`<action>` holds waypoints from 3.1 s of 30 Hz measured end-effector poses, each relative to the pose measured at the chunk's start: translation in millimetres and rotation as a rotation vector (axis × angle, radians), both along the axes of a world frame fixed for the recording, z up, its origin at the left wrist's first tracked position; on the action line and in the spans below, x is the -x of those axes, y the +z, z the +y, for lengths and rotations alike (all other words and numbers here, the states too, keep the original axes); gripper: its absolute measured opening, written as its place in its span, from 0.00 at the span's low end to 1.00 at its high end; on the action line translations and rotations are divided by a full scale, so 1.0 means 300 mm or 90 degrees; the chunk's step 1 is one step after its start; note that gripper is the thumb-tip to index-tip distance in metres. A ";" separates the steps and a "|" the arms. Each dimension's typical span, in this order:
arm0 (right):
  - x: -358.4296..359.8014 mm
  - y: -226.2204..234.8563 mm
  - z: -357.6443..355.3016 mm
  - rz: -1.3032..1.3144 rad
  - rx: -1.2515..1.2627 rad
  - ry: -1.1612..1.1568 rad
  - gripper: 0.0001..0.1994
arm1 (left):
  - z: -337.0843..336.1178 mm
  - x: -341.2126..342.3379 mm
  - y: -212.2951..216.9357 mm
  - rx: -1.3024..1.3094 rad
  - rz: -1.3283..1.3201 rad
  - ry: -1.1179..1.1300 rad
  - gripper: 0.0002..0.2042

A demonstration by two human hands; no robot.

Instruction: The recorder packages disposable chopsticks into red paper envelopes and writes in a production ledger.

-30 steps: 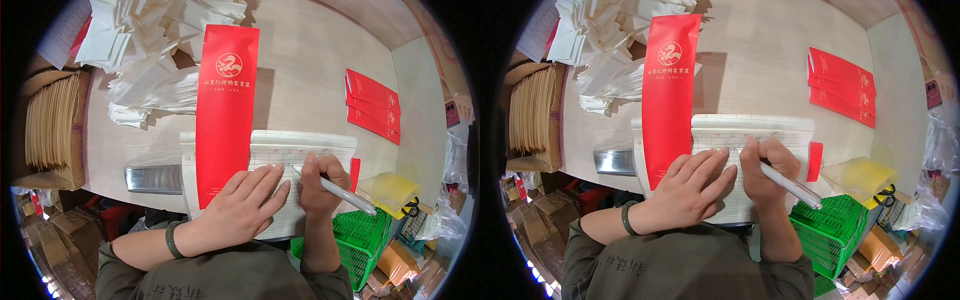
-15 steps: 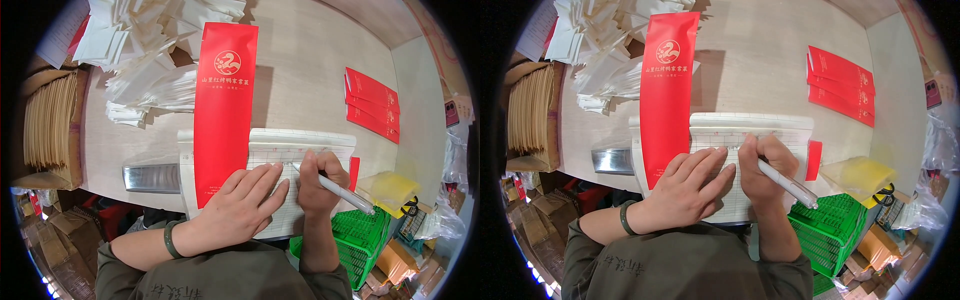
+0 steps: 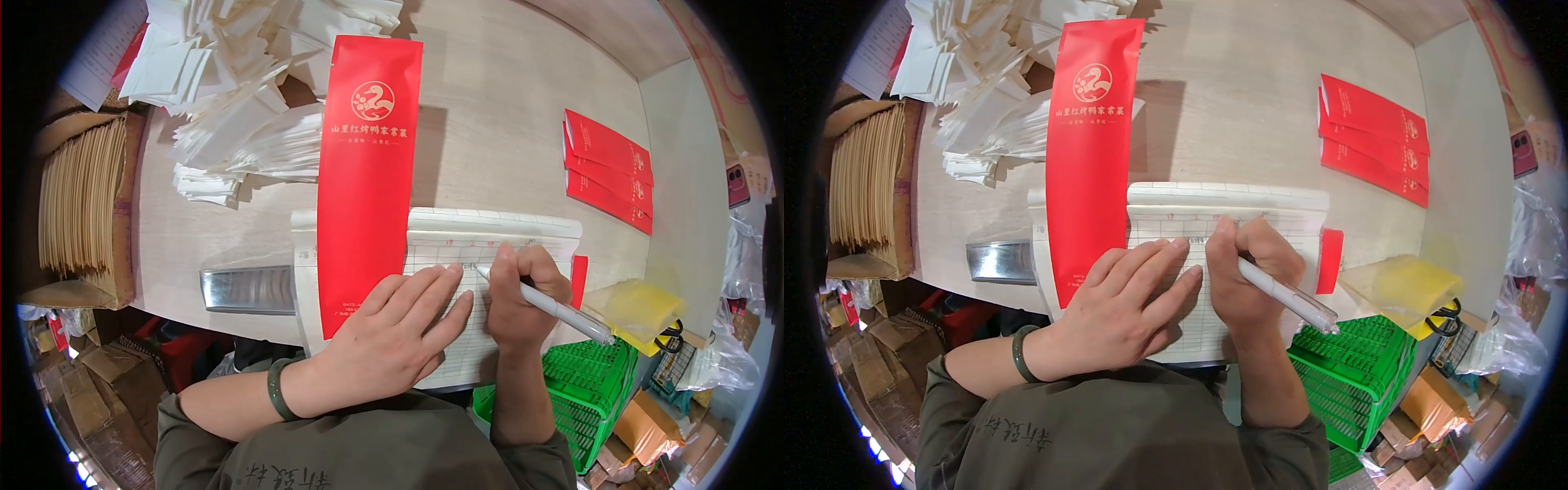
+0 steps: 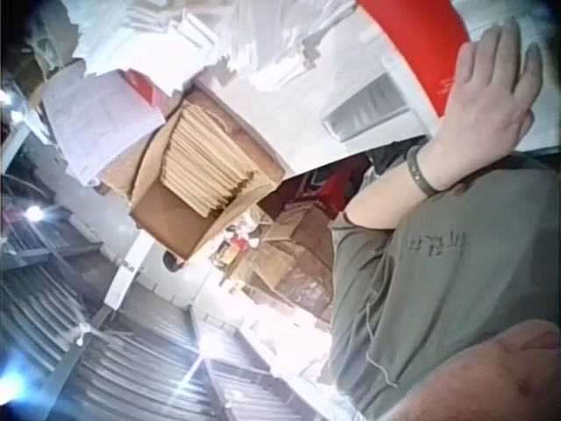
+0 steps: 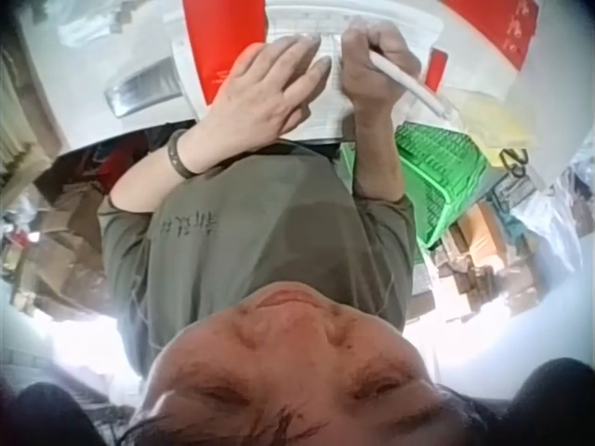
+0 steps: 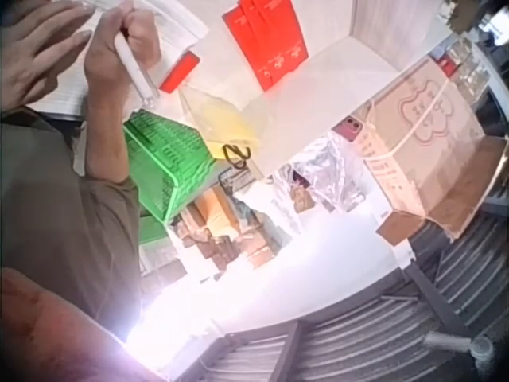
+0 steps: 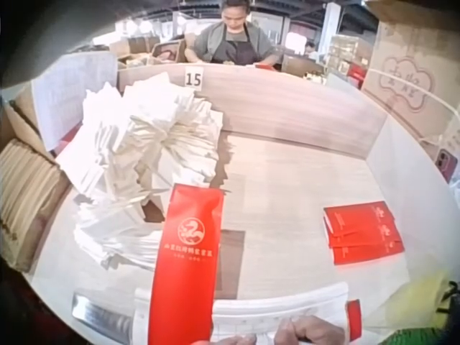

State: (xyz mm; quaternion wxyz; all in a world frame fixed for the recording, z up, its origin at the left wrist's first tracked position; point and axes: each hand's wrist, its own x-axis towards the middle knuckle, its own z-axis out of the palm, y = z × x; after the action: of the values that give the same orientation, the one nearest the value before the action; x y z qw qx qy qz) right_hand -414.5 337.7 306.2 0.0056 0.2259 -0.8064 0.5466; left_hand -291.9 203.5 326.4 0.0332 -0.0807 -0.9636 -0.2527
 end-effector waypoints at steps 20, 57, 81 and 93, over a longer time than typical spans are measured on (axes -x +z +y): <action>0.003 0.000 0.000 0.009 -0.007 -0.007 0.17 | -0.001 0.004 -0.002 0.003 -0.001 -0.001 0.32; 0.007 0.004 -0.003 0.007 -0.019 -0.009 0.17 | 0.000 0.005 0.006 0.007 -0.013 -0.003 0.32; 0.012 0.003 0.017 -0.019 0.027 -0.023 0.19 | 0.000 0.005 0.006 0.016 -0.007 0.000 0.32; 0.017 -0.007 0.028 0.013 -0.006 0.005 0.18 | 0.001 0.005 0.000 0.012 -0.005 0.002 0.33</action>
State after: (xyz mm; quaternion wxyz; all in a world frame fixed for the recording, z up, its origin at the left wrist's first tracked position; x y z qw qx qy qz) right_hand -419.6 346.1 304.1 0.0110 0.2347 -0.8078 0.5406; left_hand -293.5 203.7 326.3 0.0288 -0.0783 -0.9662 -0.2438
